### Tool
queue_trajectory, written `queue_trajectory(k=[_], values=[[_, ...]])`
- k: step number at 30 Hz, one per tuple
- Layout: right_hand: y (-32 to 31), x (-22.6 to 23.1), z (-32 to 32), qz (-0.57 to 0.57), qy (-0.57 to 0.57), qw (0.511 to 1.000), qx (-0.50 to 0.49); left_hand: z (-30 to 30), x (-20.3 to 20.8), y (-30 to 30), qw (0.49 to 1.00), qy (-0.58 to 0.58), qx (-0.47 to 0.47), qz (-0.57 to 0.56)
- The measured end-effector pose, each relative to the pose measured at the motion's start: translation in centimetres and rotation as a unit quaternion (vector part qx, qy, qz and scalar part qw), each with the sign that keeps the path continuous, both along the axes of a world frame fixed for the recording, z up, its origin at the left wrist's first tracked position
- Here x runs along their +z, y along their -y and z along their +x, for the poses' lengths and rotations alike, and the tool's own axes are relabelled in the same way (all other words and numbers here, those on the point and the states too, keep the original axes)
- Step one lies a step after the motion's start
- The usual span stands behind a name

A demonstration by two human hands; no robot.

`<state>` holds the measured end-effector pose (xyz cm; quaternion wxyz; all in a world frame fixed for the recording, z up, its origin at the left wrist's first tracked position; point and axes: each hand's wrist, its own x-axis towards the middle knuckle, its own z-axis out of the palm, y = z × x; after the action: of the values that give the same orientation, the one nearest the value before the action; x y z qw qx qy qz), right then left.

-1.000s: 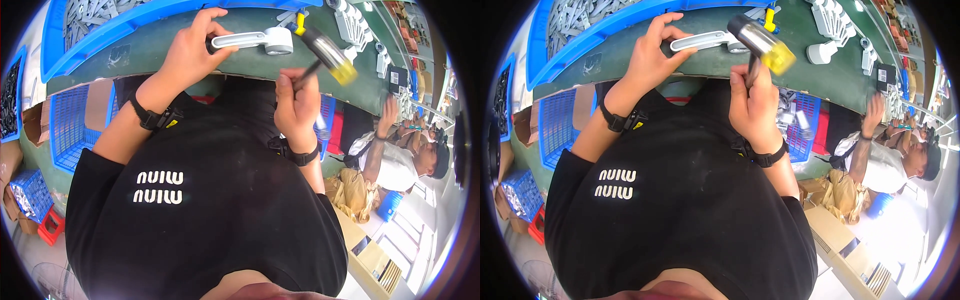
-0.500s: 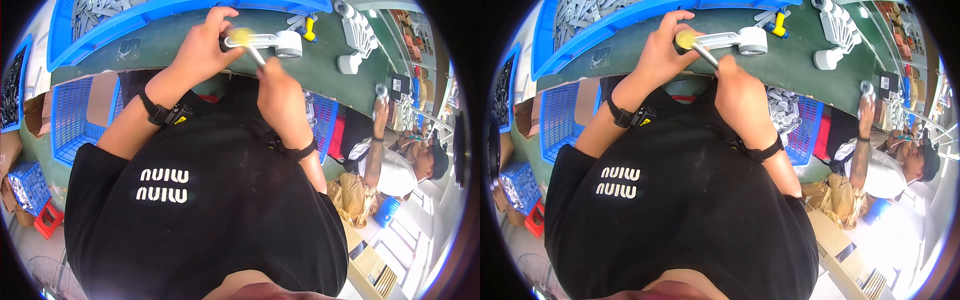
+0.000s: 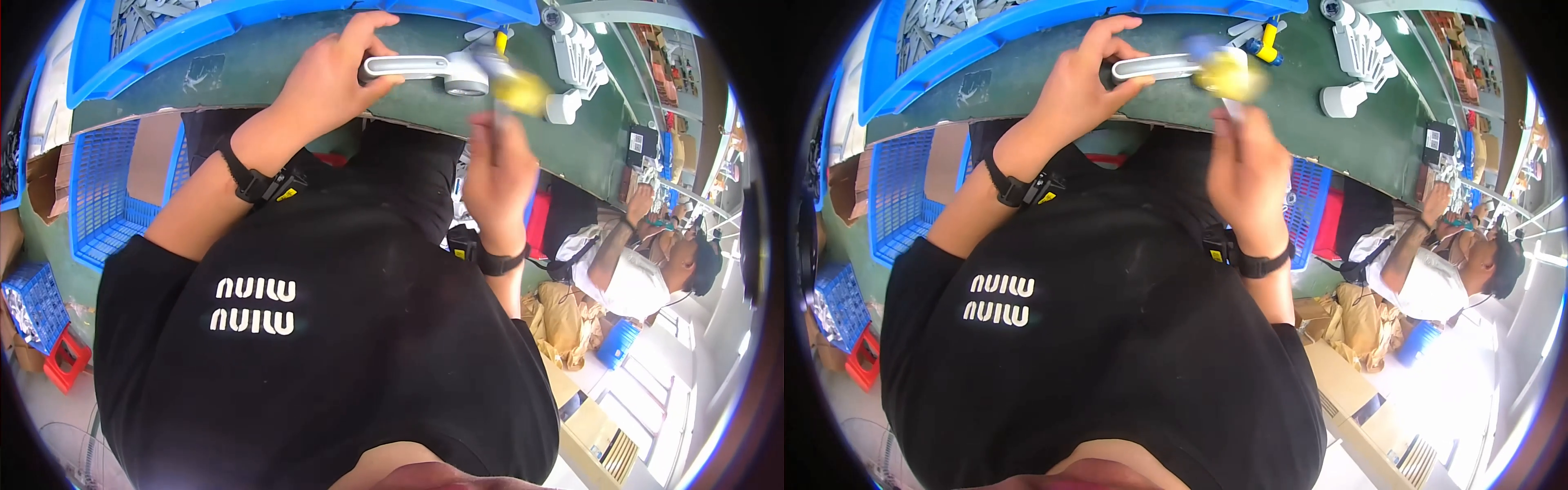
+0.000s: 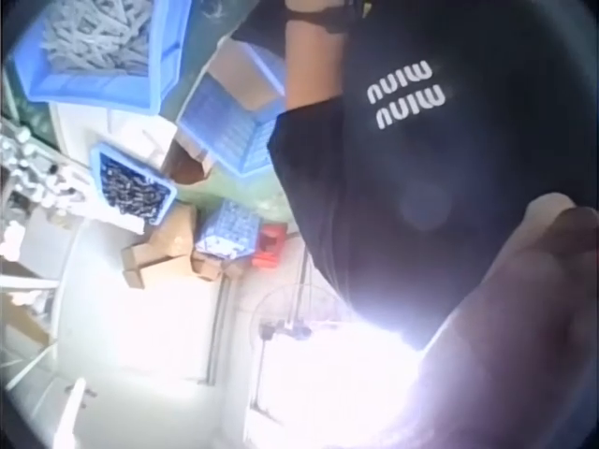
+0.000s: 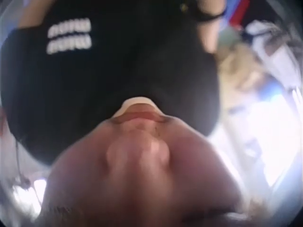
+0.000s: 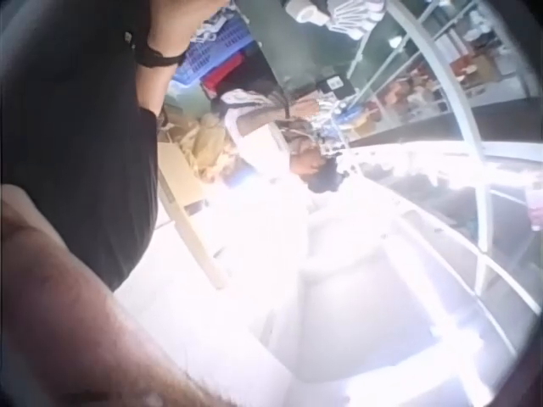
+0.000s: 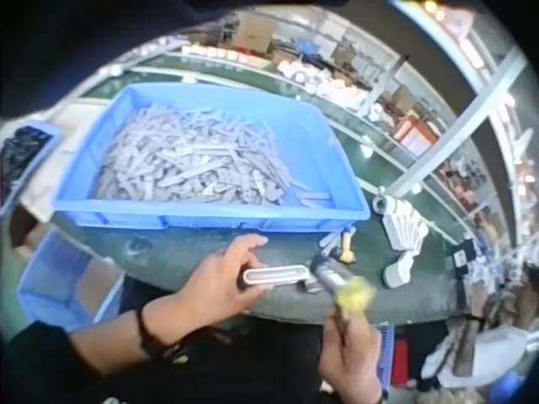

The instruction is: Assembling plastic and metal components by hand and using a mallet to secure them at a factory workbench.

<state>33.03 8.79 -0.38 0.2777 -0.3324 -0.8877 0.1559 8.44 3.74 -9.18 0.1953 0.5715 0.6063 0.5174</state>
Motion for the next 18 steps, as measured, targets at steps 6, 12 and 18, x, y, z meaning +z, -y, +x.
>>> queue_trajectory(k=[6, 12, 18], values=[[-0.4, -3.1, 2.8, -0.070, -0.224, 0.968, -0.089, 0.4, -0.5, -0.4, 0.975, -0.158, 0.024, 0.152], [-0.6, 0.1, 2.4, -0.139, 0.046, 0.988, -0.051, 0.3, -0.6, -0.2, 0.976, -0.182, 0.017, 0.121], [-0.5, -0.7, 3.0, -0.283, -0.295, 0.910, -0.074, 0.5, 0.4, -0.5, 0.981, -0.148, -0.005, 0.127]])
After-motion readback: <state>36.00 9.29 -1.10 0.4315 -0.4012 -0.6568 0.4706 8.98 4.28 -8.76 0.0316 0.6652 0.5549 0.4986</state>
